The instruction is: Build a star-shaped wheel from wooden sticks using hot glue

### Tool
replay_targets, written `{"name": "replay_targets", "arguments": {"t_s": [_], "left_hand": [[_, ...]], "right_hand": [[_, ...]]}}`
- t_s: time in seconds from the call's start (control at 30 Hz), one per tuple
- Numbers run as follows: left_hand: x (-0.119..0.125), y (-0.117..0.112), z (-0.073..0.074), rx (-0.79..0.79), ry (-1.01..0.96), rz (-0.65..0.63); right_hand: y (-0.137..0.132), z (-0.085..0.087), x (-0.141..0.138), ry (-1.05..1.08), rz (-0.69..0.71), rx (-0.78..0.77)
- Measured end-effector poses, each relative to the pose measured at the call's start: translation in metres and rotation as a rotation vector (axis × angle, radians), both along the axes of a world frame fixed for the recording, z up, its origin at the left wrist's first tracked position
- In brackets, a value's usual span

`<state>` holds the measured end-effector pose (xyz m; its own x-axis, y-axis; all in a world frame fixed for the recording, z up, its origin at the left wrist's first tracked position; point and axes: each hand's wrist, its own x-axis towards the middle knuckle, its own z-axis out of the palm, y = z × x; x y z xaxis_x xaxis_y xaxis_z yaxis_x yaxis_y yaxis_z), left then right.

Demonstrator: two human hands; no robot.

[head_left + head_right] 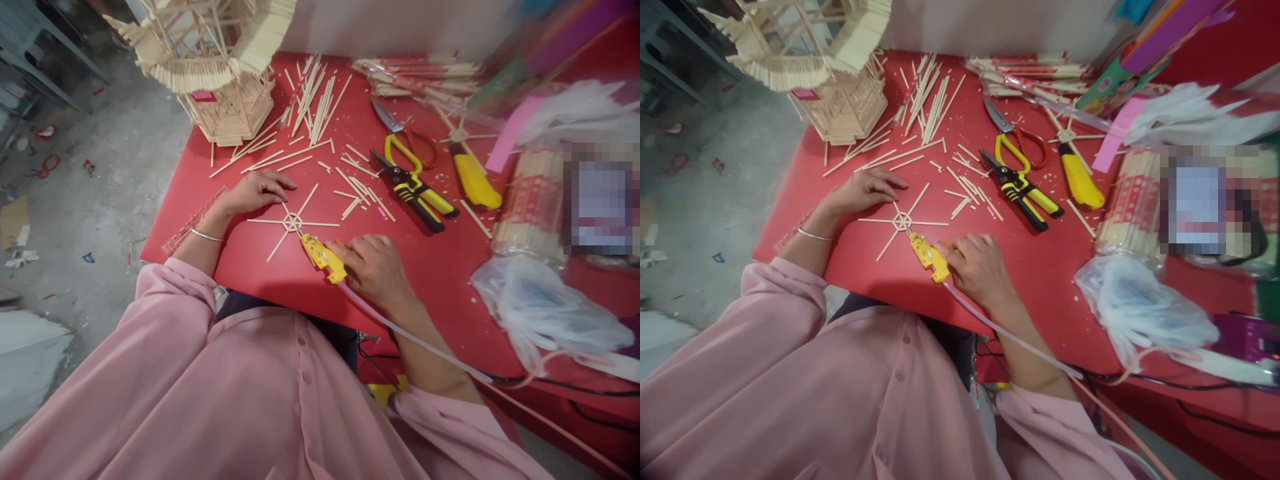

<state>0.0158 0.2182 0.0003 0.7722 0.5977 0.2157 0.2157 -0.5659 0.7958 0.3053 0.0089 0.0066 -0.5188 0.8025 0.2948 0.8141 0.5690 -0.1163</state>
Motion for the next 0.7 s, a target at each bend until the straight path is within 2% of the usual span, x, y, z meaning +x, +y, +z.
{"name": "replay_targets", "arguments": {"t_s": [0.7], "left_hand": [[-0.0001,-0.0005,0.0014,-0.009,-0.007,0.004]], "right_hand": [[0.0004,0.0007,-0.0005,-0.014,-0.009,-0.017]]}}
